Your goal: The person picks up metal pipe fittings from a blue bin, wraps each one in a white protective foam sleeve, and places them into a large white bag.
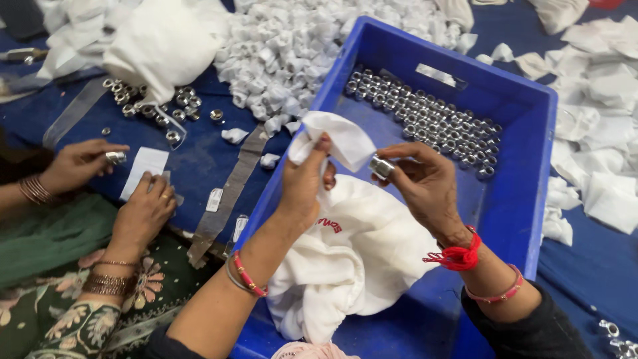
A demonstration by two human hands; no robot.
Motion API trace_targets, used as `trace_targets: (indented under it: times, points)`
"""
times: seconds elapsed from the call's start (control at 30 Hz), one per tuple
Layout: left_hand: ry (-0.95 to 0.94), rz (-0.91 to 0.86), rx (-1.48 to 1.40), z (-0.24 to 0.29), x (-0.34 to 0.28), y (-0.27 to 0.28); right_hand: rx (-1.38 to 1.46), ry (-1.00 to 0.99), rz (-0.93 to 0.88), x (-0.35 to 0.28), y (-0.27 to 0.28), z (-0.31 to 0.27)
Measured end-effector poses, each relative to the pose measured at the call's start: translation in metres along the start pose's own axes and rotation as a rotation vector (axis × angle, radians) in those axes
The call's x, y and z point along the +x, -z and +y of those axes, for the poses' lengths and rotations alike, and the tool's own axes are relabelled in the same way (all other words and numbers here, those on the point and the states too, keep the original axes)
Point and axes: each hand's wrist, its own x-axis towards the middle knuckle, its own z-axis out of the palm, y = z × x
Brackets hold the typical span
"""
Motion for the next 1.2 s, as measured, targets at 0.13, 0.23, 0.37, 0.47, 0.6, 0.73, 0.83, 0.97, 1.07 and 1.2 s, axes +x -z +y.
trace_targets:
  times: [0.13,0.23,0.37,0.47,0.6,0.73,0.83,0.97,1.07,1.2]
  points:
    - [0.014,-0.017,0.034,-0.005,-0.008,-0.007,-0.198,0.095,0.059,-0.003,0.005,0.007]
    - [0.01,-0.029,0.019,-0.001,-0.012,-0.013,-0.294,0.183,0.035,0.0,0.006,0.01]
    - [0.003,-0.1,0.062,0.003,-0.017,-0.018,-0.338,0.204,0.034,-0.003,0.005,0.013]
    - [-0.032,-0.167,0.162,0.004,-0.022,-0.021,-0.254,0.252,0.096,-0.001,0.006,0.014]
    - [-0.04,-0.239,0.265,-0.001,-0.028,-0.019,-0.043,0.27,0.092,0.005,0.004,0.013]
    - [-0.069,-0.339,0.284,-0.019,-0.027,-0.017,0.037,0.314,0.059,0.005,0.0,0.009]
    - [-0.176,-0.43,0.408,-0.034,-0.027,-0.015,0.059,0.174,-0.014,0.003,0.001,0.006]
    - [-0.05,-0.429,0.716,-0.042,-0.03,-0.013,0.077,0.063,-0.121,0.001,0.009,0.007]
    - [-0.158,-0.511,1.238,-0.034,-0.03,-0.012,0.102,0.148,-0.11,0.003,0.02,0.012]
    - [-0.098,-0.602,0.809,-0.008,-0.019,-0.007,0.155,0.169,-0.064,0.003,0.031,0.018]
